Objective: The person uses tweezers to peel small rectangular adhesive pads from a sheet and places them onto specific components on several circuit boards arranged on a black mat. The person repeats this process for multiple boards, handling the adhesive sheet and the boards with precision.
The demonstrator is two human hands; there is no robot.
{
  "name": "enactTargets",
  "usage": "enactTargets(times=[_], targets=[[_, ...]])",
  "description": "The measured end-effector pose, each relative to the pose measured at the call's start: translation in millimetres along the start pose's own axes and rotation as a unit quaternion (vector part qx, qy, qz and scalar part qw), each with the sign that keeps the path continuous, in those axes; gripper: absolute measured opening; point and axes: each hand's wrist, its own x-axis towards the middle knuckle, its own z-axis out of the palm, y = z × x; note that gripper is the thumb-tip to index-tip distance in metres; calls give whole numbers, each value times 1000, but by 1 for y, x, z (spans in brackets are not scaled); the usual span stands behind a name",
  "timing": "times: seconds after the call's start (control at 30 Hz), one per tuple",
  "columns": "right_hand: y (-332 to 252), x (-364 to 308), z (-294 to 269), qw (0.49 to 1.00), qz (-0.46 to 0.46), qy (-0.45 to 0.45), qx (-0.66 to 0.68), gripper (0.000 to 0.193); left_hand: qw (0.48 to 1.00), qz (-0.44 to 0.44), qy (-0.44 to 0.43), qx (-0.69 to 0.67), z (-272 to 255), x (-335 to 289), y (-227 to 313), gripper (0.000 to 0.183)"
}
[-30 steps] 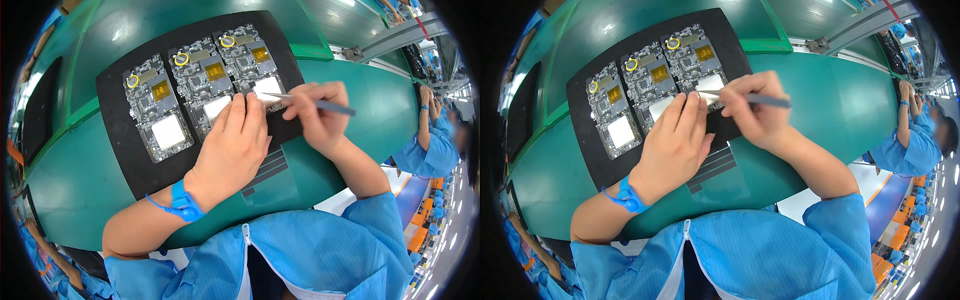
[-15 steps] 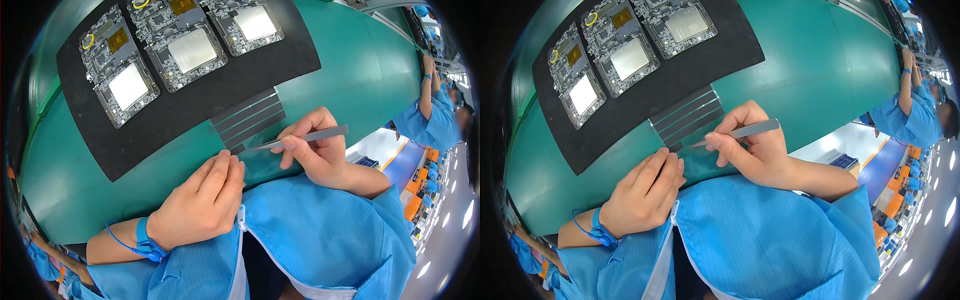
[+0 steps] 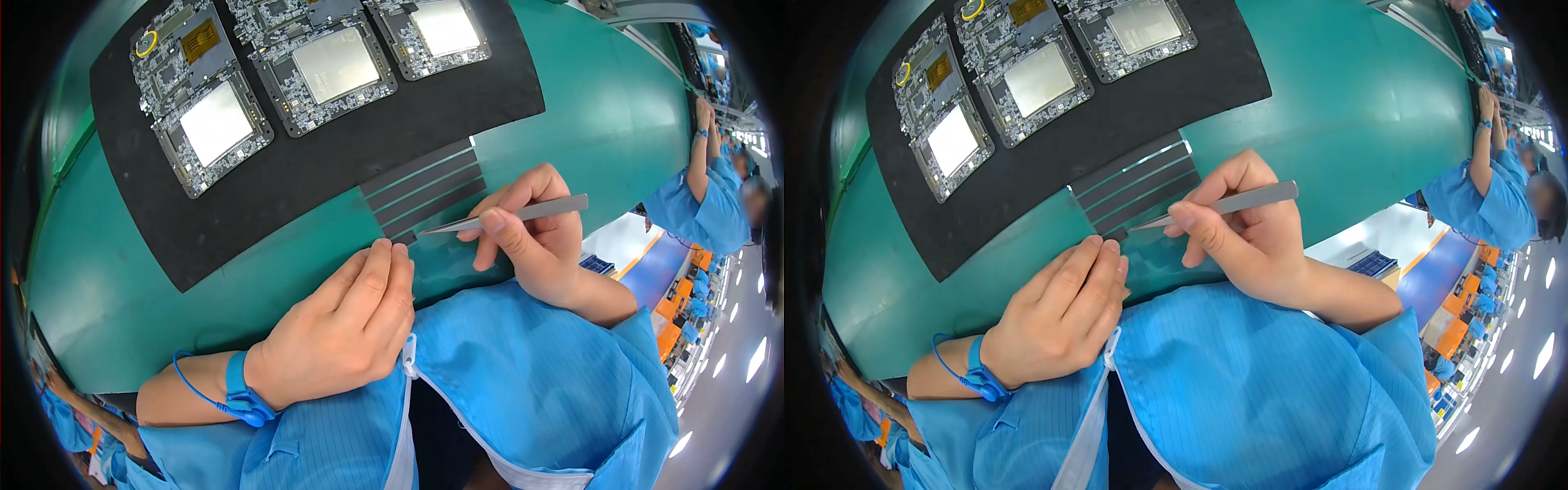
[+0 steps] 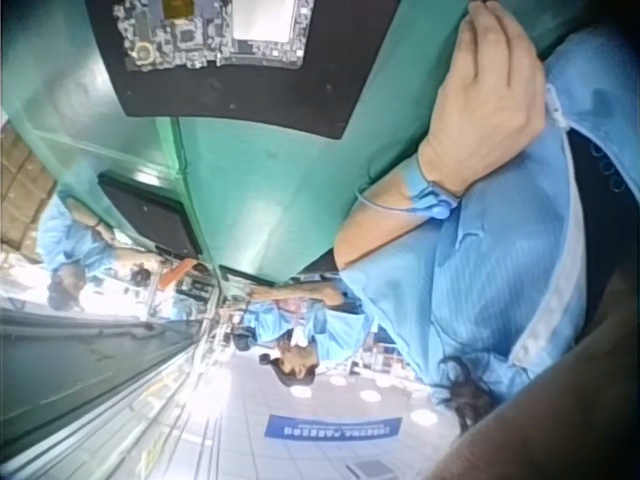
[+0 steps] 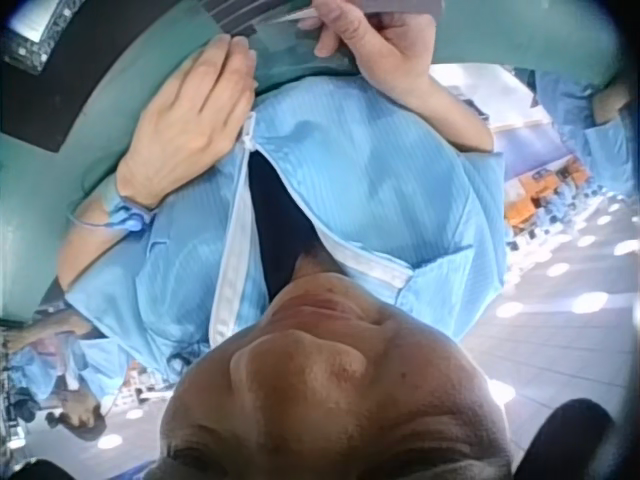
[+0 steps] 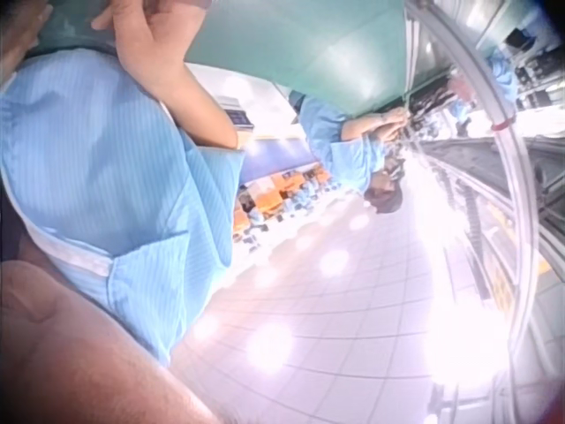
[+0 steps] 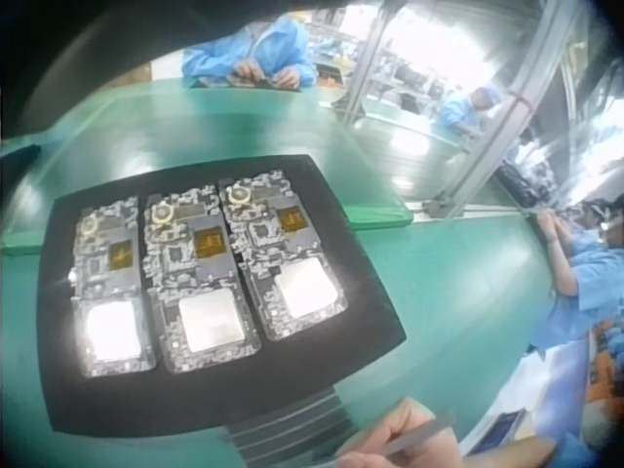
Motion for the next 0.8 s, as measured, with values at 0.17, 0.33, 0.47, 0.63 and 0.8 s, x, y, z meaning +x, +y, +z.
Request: enactTargets(times=[0.17,0.33,0.47,0.63,0.8], targets=[[2,1,3,998,-34,-31,-40,17,1000,-5,5,-5,2,-1,1,18],[-14,20,-5,995,-44,-5,93,13,999,-17,0,-45,-3,2,-2,22],[-40,80,1,993,-47,40,99,11,995,-96,7,-17,-34,27,-30,34],[-29,142,21,999,-46,23,2,12,970,-215,51,100,-16,30,-58,49],[-22,142,25,999,-50,12,17,12,975,-185,59,112,-6,27,-66,49]])
